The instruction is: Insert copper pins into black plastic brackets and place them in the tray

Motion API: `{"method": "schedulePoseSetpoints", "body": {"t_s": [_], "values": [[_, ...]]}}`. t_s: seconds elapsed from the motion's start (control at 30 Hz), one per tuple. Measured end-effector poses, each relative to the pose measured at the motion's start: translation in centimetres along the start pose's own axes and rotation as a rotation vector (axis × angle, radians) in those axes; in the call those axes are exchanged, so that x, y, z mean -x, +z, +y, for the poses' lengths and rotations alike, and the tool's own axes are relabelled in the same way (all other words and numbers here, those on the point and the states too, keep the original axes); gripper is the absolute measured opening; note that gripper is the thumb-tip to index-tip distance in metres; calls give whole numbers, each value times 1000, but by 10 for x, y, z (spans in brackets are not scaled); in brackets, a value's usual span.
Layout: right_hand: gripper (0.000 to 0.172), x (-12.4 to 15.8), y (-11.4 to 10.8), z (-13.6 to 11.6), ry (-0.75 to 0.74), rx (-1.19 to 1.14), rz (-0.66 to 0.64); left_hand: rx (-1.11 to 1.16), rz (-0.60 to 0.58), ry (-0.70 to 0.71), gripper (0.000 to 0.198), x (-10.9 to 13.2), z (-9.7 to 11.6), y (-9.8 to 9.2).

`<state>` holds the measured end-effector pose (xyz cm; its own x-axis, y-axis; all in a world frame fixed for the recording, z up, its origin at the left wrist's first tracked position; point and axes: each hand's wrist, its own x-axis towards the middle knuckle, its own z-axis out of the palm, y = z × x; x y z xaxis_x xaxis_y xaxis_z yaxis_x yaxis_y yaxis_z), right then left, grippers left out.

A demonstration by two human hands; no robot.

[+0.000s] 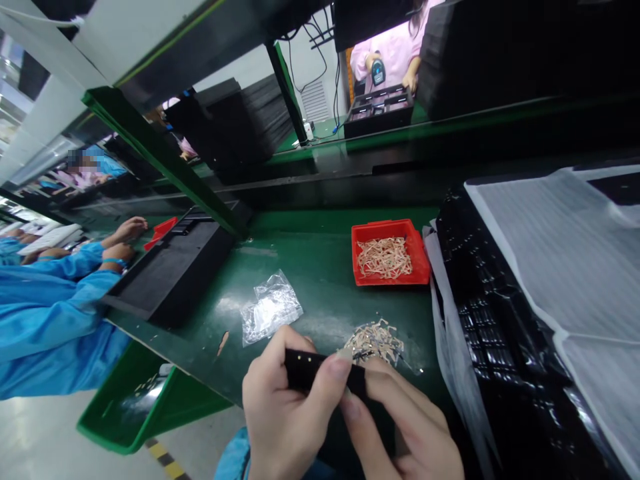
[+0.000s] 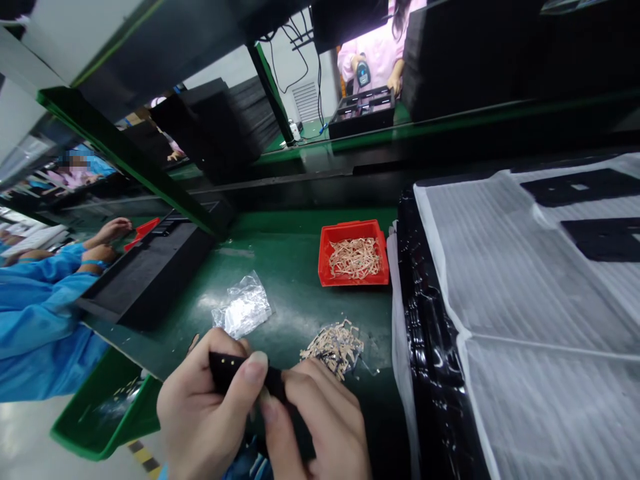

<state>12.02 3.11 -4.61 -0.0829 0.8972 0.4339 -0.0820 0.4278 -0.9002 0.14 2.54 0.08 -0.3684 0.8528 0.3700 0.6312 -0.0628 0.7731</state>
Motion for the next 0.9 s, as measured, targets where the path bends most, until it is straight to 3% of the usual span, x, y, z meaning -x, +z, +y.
{"method": "schedulePoseSetpoints", "body": {"t_s": [0.13, 0.27, 0.4, 0.5, 0.63, 0.9], "values": [[21, -1, 1, 3, 17, 37, -34, -66, -21, -20, 37, -5, -1, -3], [14, -3, 2, 7, -12, 123, -52, 100, -97, -199, 36, -4, 2, -10], [16, 0, 6, 11, 22, 244, 146, 278, -203, -338, 41, -2, 7, -16], [33, 3, 8, 14, -46, 294, 288, 280, -272, -336, 46, -1, 6, -20], [40, 2, 5, 17, -250, 324, 229, 227, -307, -287, 51, -1, 2, -23], [34, 4, 0, 20, -264, 320, 185, 139, -334, -149, 48, 1, 0, -28]]}}
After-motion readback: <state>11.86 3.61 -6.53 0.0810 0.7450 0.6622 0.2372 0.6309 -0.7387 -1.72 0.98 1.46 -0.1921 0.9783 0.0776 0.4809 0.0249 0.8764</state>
